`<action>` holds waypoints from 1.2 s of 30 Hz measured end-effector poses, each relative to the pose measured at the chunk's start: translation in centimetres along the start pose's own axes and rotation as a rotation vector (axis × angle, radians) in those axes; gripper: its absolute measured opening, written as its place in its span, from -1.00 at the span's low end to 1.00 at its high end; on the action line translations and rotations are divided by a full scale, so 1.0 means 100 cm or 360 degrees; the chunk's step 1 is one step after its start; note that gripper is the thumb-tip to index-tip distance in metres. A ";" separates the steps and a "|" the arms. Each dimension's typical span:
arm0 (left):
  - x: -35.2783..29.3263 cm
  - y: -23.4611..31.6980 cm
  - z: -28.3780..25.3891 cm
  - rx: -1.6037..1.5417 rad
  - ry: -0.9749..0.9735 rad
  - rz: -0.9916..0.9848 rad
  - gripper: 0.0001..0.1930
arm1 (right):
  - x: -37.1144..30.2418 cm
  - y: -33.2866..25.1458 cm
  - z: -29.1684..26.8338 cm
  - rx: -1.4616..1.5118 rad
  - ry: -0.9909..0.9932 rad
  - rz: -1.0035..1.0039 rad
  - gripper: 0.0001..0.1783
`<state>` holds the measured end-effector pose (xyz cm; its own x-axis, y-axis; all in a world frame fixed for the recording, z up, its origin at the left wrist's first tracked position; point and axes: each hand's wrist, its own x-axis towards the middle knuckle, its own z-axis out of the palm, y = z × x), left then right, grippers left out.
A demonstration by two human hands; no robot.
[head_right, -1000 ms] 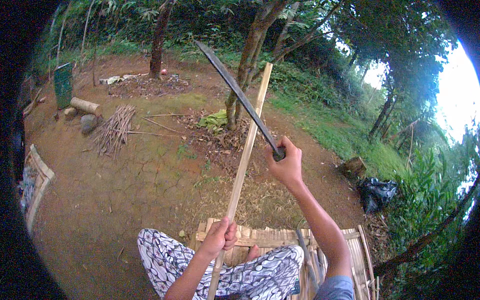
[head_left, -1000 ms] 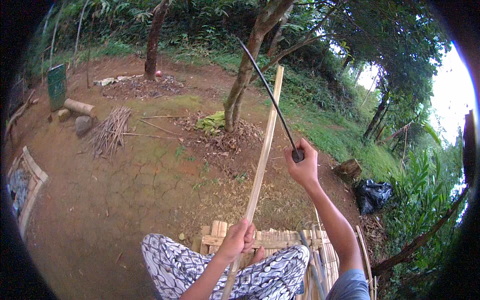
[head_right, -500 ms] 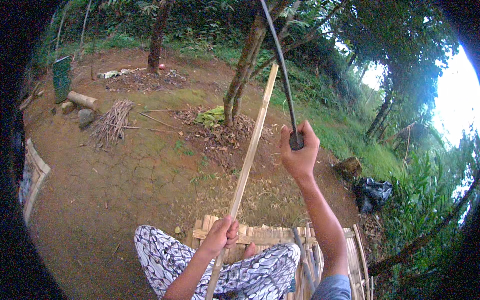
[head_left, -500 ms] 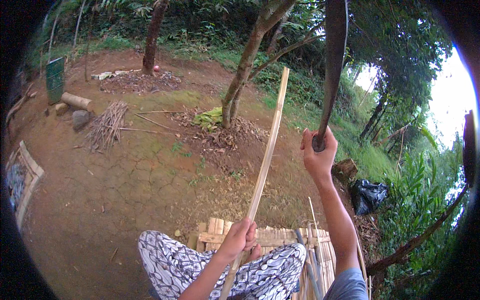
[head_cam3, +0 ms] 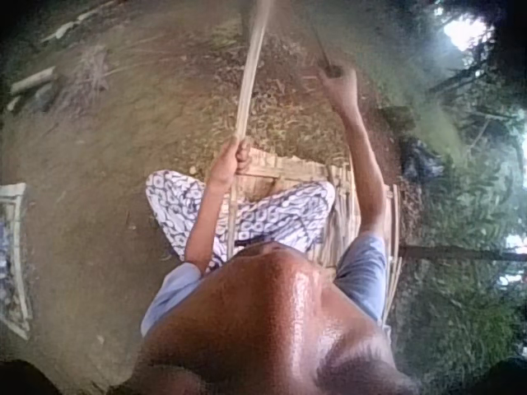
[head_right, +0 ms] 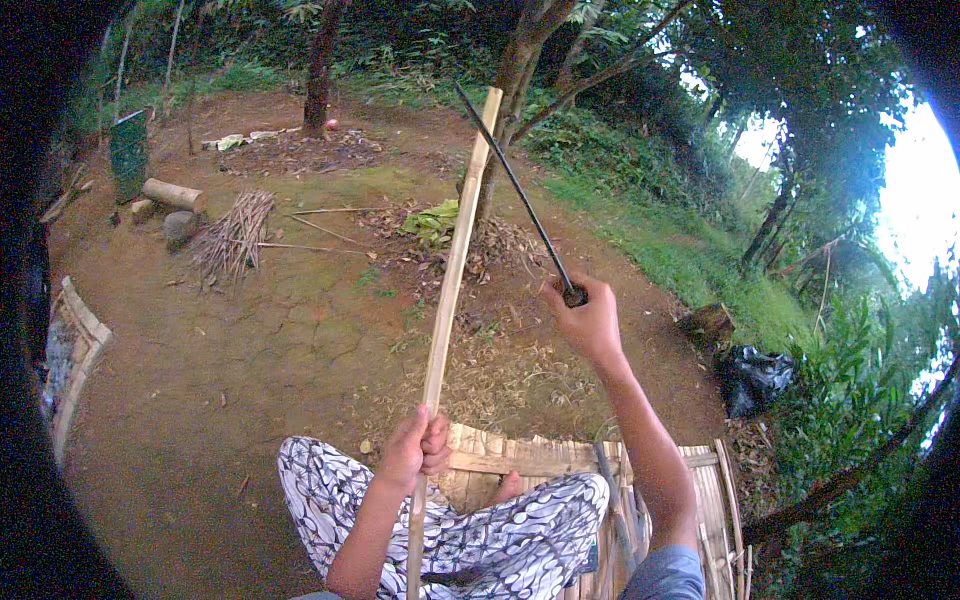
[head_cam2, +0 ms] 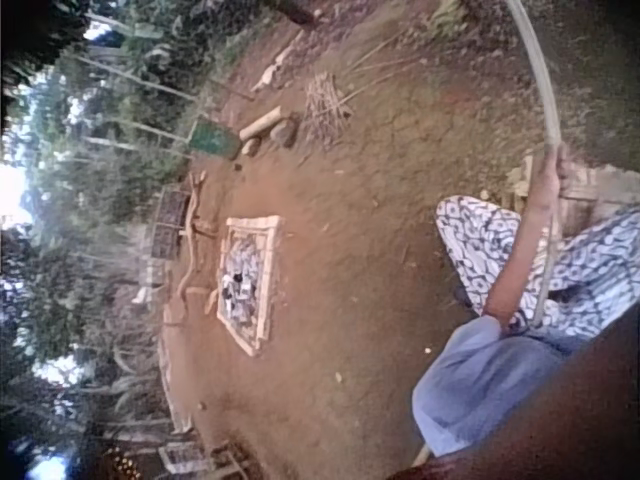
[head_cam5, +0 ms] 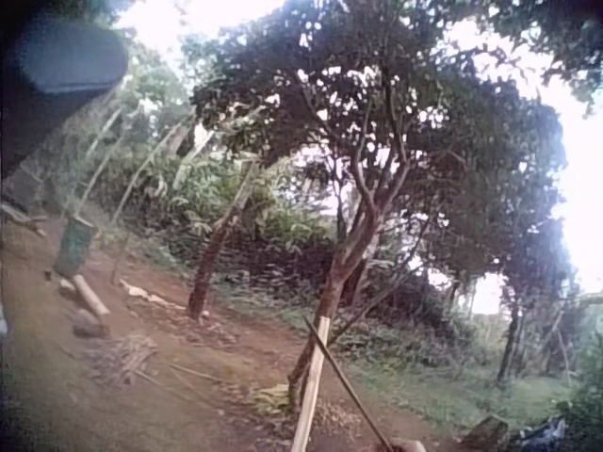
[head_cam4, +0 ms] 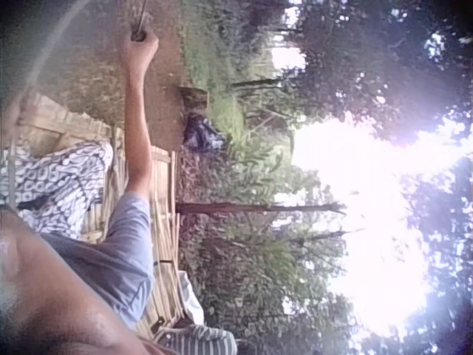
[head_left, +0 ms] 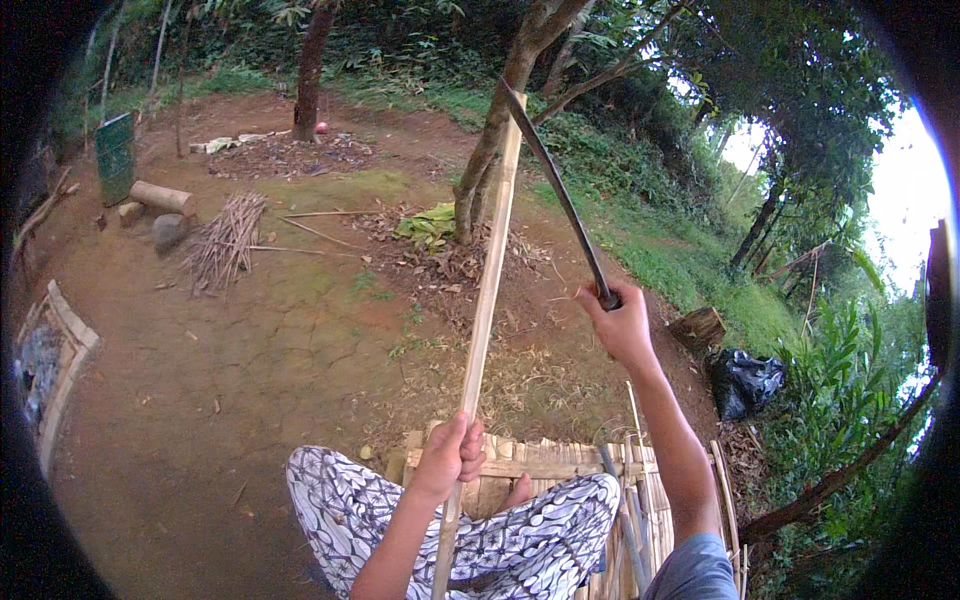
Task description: The person sits on a bamboo mat and uses a large knife to shave and smooth a long bamboo stick. They repeatedly scrape the blade along the stick's length to remove the outer layer and refine its shape.
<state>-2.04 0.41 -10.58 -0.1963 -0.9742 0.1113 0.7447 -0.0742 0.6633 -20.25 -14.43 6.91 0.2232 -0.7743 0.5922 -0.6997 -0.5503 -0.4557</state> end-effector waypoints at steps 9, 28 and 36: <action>-0.013 0.014 -0.004 0.0002 0.0108 0.0036 -0.58 | -0.047 0.000 0.039 0.1185 -0.0435 0.0594 -0.83; -0.004 0.003 0.033 0.0556 0.0266 0.0157 -0.74 | -0.126 0.032 0.110 0.2627 -0.1320 0.0852 -0.58; 0.013 -0.014 0.044 0.0627 0.0422 0.0067 -0.84 | -0.133 0.038 0.117 0.2847 -0.1207 0.0683 -0.72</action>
<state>-6.19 0.16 -8.08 0.0365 -0.9992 -0.0142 0.4396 0.0033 0.8982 -17.98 -9.89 -10.46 0.7839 -0.6025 0.1498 0.4690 0.4167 -0.7787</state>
